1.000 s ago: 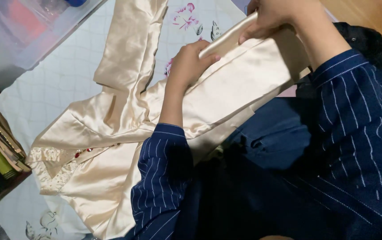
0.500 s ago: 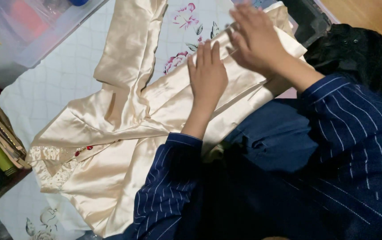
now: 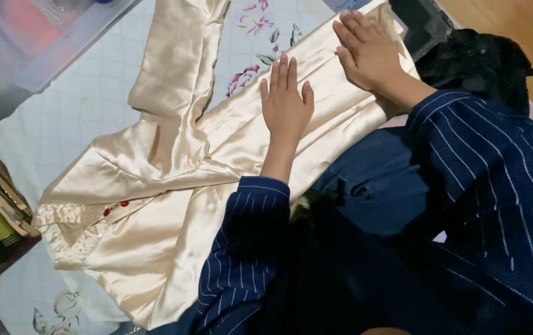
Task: Smoothing and folding a satin garment on a flat surface
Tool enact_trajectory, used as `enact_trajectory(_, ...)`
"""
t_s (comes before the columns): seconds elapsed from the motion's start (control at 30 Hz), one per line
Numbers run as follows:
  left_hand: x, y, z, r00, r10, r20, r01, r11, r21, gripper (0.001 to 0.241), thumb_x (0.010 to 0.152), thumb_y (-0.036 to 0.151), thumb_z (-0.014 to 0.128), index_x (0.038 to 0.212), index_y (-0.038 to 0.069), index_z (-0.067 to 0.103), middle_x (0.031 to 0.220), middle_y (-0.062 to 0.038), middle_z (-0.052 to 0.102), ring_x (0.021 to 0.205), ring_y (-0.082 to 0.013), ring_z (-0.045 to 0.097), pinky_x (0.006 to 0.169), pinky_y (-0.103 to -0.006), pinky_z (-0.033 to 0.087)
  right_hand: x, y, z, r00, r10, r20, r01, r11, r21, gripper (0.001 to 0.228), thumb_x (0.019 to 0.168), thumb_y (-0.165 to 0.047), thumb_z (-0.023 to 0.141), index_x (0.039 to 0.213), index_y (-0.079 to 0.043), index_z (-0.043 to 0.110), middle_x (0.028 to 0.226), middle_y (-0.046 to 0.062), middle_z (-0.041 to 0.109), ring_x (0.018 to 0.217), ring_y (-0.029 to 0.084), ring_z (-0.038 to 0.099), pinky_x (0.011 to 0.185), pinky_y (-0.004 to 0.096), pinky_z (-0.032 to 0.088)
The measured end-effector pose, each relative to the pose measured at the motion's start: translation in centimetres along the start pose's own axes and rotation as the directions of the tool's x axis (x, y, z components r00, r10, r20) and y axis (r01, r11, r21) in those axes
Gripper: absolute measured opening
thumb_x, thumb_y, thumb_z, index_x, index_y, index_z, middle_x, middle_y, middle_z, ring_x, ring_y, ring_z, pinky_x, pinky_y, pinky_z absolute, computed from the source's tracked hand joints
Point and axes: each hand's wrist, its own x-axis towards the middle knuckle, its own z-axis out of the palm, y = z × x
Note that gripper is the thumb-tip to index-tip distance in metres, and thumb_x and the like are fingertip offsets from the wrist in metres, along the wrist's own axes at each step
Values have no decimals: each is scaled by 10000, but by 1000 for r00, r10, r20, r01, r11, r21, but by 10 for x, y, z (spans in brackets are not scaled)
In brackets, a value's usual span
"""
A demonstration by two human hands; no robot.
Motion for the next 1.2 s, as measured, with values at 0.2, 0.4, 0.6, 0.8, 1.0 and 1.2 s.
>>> enact_trajectory(0.2, 4, -2, 11, 1000, 24, -15, -24, 1000, -15, 602, 935, 350, 572, 1474, 85, 531, 1586, -88, 468, 1481, -249, 424, 1191, -509, 339, -3, 32, 6, 996, 77, -47, -83, 986, -144, 498, 1184, -272, 435, 1531, 33, 622, 1623, 235, 468, 1500, 367, 371, 1205, 517, 139)
enact_trajectory(0.4, 13, 54, -31, 988, 40, 146, -24, 994, -106, 582, 933, 256, 491, 1460, 10, 507, 1580, -167, 453, 1510, -322, 343, 1199, -556, 258, 24, -22, -30, 986, 54, 159, -101, 946, 308, 564, 1122, -297, 315, 1614, -20, 299, 1671, 209, 261, 1552, 351, 203, 1259, 507, 174)
enact_trajectory(0.6, -1, 41, 24, 993, 66, -95, -65, 998, 13, 553, 966, 313, 534, 1421, 1, 573, 1533, -132, 525, 1471, -275, 417, 1190, -538, 281, 10, -23, 3, 977, -202, 64, 189, 966, 174, 512, 1102, -287, 432, 1486, 36, 530, 1559, 204, 499, 1461, 344, 434, 1149, 441, 342)
enact_trajectory(0.8, -2, 40, 23, 993, 43, -108, -44, 999, -3, 578, 947, 332, 566, 1454, 53, 561, 1578, -107, 481, 1465, -284, 453, 1187, -531, 334, 8, 9, 12, 997, -37, 61, 32, 996, 83, 479, 1111, -306, 457, 1488, -44, 593, 1586, 182, 476, 1456, 357, 429, 1176, 475, 332)
enact_trajectory(1.0, -4, 41, 21, 989, 45, -138, -45, 999, -1, 571, 930, 328, 591, 1425, 44, 588, 1557, -113, 504, 1453, -288, 464, 1180, -531, 352, 1, 33, 28, 994, -31, 107, 38, 998, -59, 553, 1166, -359, 282, 1599, -119, 530, 1635, 167, 474, 1505, 334, 390, 1218, 546, 145)
enact_trajectory(1.2, -4, 41, 21, 986, 48, -159, -43, 999, 30, 560, 939, 343, 596, 1420, 56, 588, 1540, -93, 515, 1436, -271, 487, 1189, -518, 369, -15, 30, -18, 983, -55, -173, -23, 909, -417, 332, 1154, -263, 513, 1351, -137, 749, 1197, 53, 760, 962, 274, 677, 907, 376, 448)
